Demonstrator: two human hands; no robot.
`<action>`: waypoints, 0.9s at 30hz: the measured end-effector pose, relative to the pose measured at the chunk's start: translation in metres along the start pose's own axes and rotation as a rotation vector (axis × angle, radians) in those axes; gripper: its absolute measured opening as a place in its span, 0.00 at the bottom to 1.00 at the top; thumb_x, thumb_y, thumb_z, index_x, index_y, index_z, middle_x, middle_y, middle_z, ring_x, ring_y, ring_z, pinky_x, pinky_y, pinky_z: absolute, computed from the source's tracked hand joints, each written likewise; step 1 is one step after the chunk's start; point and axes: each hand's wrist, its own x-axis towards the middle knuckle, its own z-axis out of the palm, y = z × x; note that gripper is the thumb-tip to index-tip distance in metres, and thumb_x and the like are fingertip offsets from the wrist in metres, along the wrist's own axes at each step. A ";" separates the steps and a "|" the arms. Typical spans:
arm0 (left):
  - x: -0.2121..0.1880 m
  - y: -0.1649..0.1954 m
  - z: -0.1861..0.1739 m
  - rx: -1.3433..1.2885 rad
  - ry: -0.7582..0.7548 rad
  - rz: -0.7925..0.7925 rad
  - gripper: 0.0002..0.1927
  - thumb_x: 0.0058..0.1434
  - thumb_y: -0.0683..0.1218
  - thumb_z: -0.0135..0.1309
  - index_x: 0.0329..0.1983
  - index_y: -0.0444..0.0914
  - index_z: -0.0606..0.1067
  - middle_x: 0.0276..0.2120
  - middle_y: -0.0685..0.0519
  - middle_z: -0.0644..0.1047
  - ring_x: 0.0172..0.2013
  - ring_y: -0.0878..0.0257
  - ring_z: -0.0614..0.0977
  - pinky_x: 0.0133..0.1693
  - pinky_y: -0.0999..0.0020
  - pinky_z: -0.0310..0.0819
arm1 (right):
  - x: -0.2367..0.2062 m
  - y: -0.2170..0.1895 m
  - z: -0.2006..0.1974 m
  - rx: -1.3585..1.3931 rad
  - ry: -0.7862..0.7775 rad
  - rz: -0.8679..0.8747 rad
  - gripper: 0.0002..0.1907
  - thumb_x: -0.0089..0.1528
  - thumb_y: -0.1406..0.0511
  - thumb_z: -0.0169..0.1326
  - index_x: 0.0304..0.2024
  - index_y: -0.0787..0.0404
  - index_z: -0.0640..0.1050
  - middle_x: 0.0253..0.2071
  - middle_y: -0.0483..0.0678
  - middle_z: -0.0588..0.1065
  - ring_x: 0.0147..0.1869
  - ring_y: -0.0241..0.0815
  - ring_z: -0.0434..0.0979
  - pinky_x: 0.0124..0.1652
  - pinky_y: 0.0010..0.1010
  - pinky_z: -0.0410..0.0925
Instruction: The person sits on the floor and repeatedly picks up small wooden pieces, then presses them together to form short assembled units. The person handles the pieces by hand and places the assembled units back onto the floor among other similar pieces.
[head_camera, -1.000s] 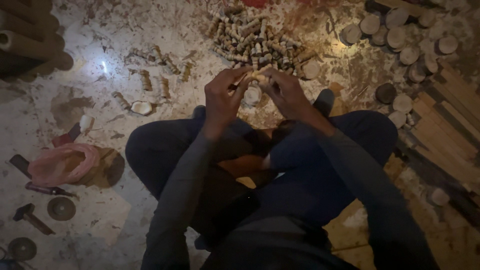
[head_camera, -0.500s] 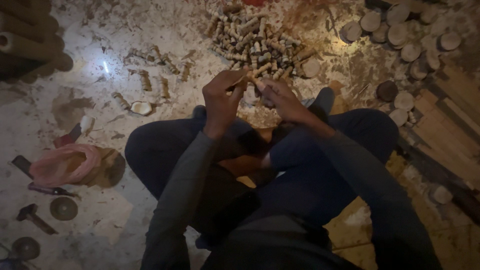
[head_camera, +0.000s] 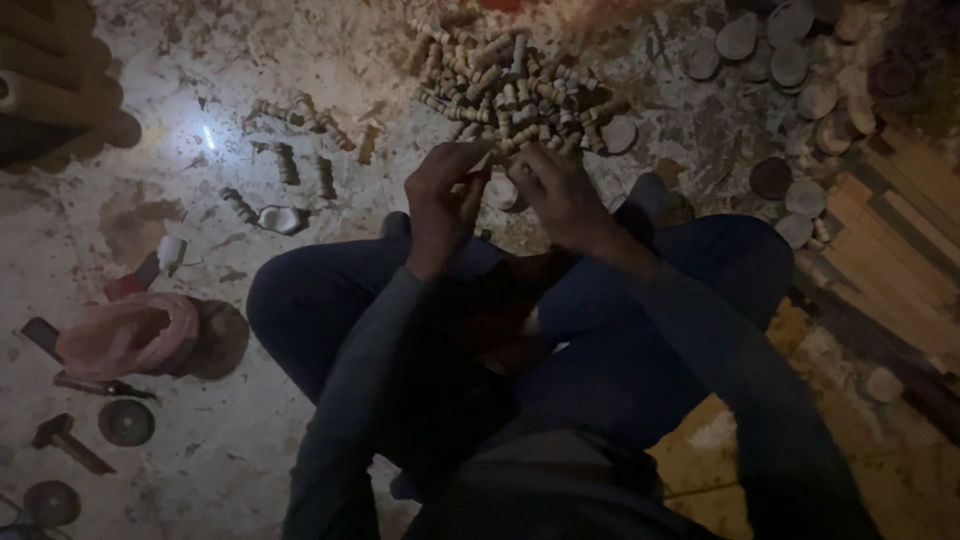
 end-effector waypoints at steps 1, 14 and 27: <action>0.001 0.003 -0.002 0.035 -0.007 -0.002 0.17 0.62 0.34 0.61 0.55 0.37 0.80 0.47 0.43 0.82 0.46 0.53 0.86 0.40 0.63 0.84 | 0.000 0.008 0.002 0.070 -0.031 0.023 0.15 0.79 0.60 0.43 0.45 0.66 0.71 0.36 0.52 0.69 0.38 0.46 0.72 0.41 0.38 0.67; 0.009 0.004 -0.002 -0.059 -0.003 -0.213 0.11 0.68 0.39 0.62 0.52 0.38 0.82 0.43 0.46 0.84 0.41 0.56 0.88 0.42 0.65 0.87 | -0.002 -0.008 -0.002 -0.278 0.151 -0.243 0.15 0.76 0.59 0.49 0.54 0.67 0.72 0.45 0.58 0.74 0.45 0.53 0.76 0.42 0.41 0.69; 0.014 0.015 -0.015 -0.063 -0.026 -0.100 0.12 0.68 0.39 0.62 0.54 0.37 0.82 0.45 0.46 0.83 0.43 0.54 0.87 0.40 0.65 0.85 | 0.006 -0.004 0.005 0.199 -0.034 0.165 0.13 0.74 0.59 0.45 0.51 0.62 0.71 0.34 0.46 0.71 0.34 0.41 0.71 0.33 0.35 0.65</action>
